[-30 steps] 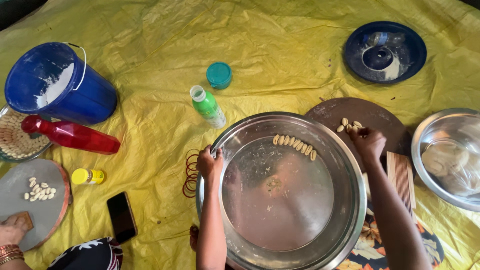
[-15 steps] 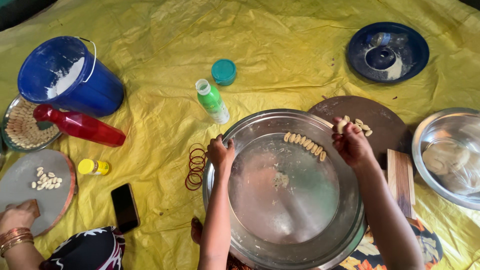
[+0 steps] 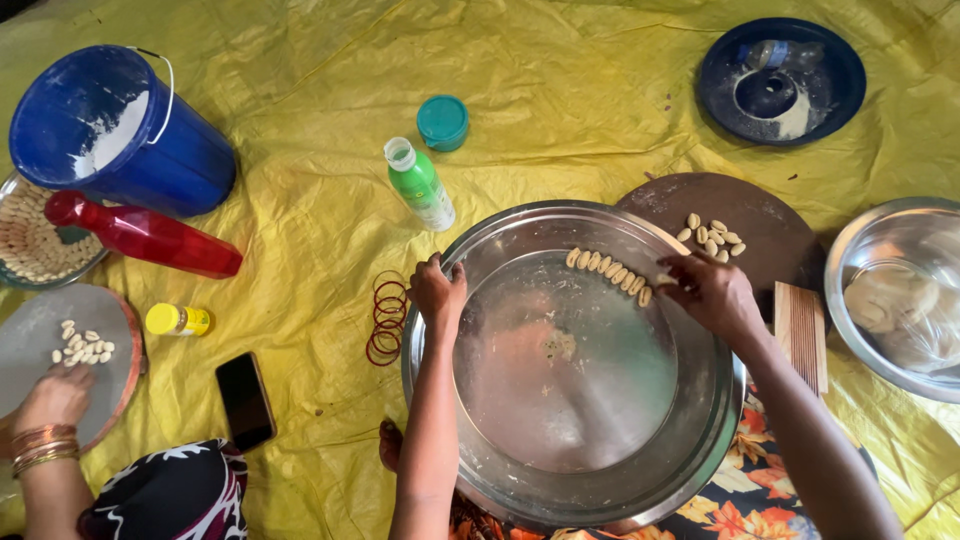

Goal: The person shapes small dough pieces into elongated forms and arranges them on a metal tray. They then knead a larger dough mass on a wooden board, rolling it into a log shape.

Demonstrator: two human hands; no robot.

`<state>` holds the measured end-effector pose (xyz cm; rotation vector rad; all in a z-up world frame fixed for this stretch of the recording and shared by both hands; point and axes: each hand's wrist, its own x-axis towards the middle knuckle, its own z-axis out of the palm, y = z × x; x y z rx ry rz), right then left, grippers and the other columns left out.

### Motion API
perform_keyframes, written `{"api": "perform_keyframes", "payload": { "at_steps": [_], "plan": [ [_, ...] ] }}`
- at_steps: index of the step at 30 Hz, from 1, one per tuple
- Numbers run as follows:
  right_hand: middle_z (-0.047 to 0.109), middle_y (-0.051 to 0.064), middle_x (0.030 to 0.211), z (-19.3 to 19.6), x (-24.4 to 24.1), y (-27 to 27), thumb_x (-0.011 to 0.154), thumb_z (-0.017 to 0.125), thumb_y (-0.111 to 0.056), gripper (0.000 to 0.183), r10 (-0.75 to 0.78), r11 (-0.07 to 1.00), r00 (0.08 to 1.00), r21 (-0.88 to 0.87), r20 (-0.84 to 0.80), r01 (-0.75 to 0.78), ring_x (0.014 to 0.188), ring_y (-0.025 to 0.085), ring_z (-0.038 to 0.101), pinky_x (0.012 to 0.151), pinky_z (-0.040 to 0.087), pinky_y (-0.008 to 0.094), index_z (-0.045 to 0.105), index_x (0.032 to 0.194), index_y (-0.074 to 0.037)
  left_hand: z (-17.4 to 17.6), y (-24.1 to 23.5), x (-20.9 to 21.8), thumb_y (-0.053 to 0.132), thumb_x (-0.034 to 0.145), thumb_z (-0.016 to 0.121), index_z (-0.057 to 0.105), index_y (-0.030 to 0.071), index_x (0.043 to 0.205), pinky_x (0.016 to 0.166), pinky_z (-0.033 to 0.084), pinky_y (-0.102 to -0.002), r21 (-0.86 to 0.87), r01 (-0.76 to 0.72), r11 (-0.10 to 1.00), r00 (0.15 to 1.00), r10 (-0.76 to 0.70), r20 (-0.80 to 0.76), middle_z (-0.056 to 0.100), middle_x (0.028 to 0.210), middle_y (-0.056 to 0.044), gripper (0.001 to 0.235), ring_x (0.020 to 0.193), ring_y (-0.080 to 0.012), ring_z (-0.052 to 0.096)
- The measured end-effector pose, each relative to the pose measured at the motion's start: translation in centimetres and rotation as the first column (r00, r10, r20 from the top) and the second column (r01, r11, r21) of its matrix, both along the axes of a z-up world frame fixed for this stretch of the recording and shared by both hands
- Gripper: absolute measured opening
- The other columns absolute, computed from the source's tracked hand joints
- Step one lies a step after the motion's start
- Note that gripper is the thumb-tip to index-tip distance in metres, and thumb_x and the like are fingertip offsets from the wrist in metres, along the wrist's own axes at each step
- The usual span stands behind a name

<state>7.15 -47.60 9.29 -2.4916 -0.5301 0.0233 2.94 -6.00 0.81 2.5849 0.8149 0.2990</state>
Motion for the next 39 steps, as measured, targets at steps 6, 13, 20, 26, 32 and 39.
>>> {"api": "perform_keyframes", "payload": {
  "at_steps": [6, 13, 20, 26, 32, 39],
  "plan": [
    [0.072, -0.003, 0.111, -0.3, -0.3, -0.6, 0.086, 0.07, -0.028, 0.019, 0.361, 0.876, 0.931, -0.366, 0.061, -0.315, 0.091, 0.022, 0.073, 0.07, 0.061, 0.038, 0.075, 0.104, -0.022, 0.4, -0.6, 0.4, 0.034, 0.088, 0.073, 0.069, 0.007, 0.124, 0.092, 0.045, -0.055, -0.014, 0.014, 1.0, 0.999, -0.014, 0.029, 0.067, 0.112, -0.017, 0.045, 0.11, -0.0368, 0.062],
    [0.072, -0.006, 0.107, -2.3, 0.0, -0.5, 0.088, 0.067, -0.024, 0.02, 0.47, 0.808, 0.877, -0.449, 0.1, -0.382, 0.098, 0.02, 0.073, 0.075, 0.06, 0.035, 0.074, 0.107, -0.027, 0.8, -0.6, 0.3, 0.035, 0.089, 0.072, 0.069, 0.006, 0.124, 0.092, 0.046, -0.054, -0.012, 0.018, 1.0, 1.0, -0.018, 0.018, 0.067, 0.112, -0.017, 0.046, 0.109, -0.0375, 0.062],
    [0.071, -0.007, 0.115, -1.8, 1.1, -0.3, 0.093, 0.066, -0.032, 0.023, 0.337, 0.845, 0.942, -0.442, 0.002, -0.301, 0.083, 0.017, 0.074, 0.069, 0.061, 0.033, 0.075, 0.114, -0.028, 1.4, -1.1, 0.7, 0.034, 0.089, 0.072, 0.068, 0.005, 0.125, 0.092, 0.046, -0.055, 0.006, 0.034, 0.999, 0.999, -0.034, 0.007, 0.066, 0.114, -0.018, 0.046, 0.108, -0.0378, 0.061],
    [0.071, -0.004, 0.109, -3.0, 1.1, 0.0, 0.089, 0.063, -0.016, 0.032, 0.504, 0.756, 0.857, -0.534, 0.106, -0.378, 0.096, 0.017, 0.072, 0.071, 0.061, 0.032, 0.075, 0.115, -0.03, 1.4, -1.3, 0.7, 0.034, 0.088, 0.072, 0.069, 0.006, 0.124, 0.091, 0.046, -0.056, 0.019, 0.03, 0.999, 0.999, -0.03, 0.015, 0.066, 0.113, -0.018, 0.046, 0.109, -0.0377, 0.061],
    [0.07, -0.002, 0.114, -4.1, 0.8, -0.2, 0.088, 0.064, -0.015, 0.024, 0.498, 0.747, 0.859, -0.56, 0.115, -0.358, 0.098, 0.018, 0.072, 0.075, 0.061, 0.033, 0.074, 0.108, -0.025, 0.8, -1.3, 0.3, 0.034, 0.089, 0.072, 0.069, 0.006, 0.124, 0.091, 0.047, -0.055, 0.033, 0.041, 0.999, 0.999, -0.041, 0.013, 0.066, 0.113, -0.018, 0.045, 0.107, -0.0377, 0.062],
    [0.068, 0.0, 0.11, -4.1, 0.6, 0.4, 0.091, 0.066, -0.026, 0.016, 0.41, 0.755, 0.905, -0.598, 0.115, -0.267, 0.102, 0.02, 0.072, 0.074, 0.062, 0.035, 0.073, 0.104, -0.02, 1.0, -1.4, 0.8, 0.034, 0.089, 0.072, 0.069, 0.006, 0.125, 0.092, 0.046, -0.054, 0.027, 0.042, 0.999, 0.999, -0.042, 0.013, 0.067, 0.114, -0.017, 0.046, 0.108, -0.0372, 0.062]
  ]
}}
